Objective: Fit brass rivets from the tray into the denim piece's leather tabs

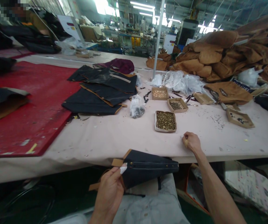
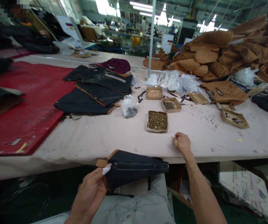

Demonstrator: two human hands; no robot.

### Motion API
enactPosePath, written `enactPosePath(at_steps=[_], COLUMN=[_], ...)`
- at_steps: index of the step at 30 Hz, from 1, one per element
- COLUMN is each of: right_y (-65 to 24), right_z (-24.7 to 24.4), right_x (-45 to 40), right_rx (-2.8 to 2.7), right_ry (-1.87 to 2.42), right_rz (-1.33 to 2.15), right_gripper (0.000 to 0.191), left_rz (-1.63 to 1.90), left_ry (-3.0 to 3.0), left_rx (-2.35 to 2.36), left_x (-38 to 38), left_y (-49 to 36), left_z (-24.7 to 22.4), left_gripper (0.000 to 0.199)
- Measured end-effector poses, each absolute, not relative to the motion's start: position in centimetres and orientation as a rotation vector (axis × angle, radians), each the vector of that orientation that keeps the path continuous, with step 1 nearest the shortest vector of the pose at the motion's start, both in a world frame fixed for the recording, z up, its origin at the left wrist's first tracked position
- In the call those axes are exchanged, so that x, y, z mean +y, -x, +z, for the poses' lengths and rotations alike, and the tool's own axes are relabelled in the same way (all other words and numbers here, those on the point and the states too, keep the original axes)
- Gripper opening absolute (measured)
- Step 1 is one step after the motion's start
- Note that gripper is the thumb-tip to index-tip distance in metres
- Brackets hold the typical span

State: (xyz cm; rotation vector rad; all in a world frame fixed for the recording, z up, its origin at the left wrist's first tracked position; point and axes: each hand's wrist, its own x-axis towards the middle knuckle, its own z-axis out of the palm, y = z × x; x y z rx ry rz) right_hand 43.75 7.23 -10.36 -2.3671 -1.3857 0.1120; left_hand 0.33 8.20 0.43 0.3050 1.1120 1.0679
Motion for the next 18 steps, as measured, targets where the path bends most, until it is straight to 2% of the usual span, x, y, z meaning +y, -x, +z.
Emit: enactPosePath(at_steps=[10,18], right_y=[-43.4,-44.6], right_z=[-11.3,-11.2], right_x=[5.5,4.9], right_rx=[-1.246,-1.38], right_ry=[2.493,2.361], right_rz=[-0.011,0.107], right_gripper=[0.022,0.025], left_rz=[1.025,1.034], left_ry=[-0.308,-0.331], left_rx=[1.092,1.101], left_x=[8.2,8.2], left_y=[-0.1,-0.6], left_z=[-0.1,0.6], left_gripper=[0.029,0.024])
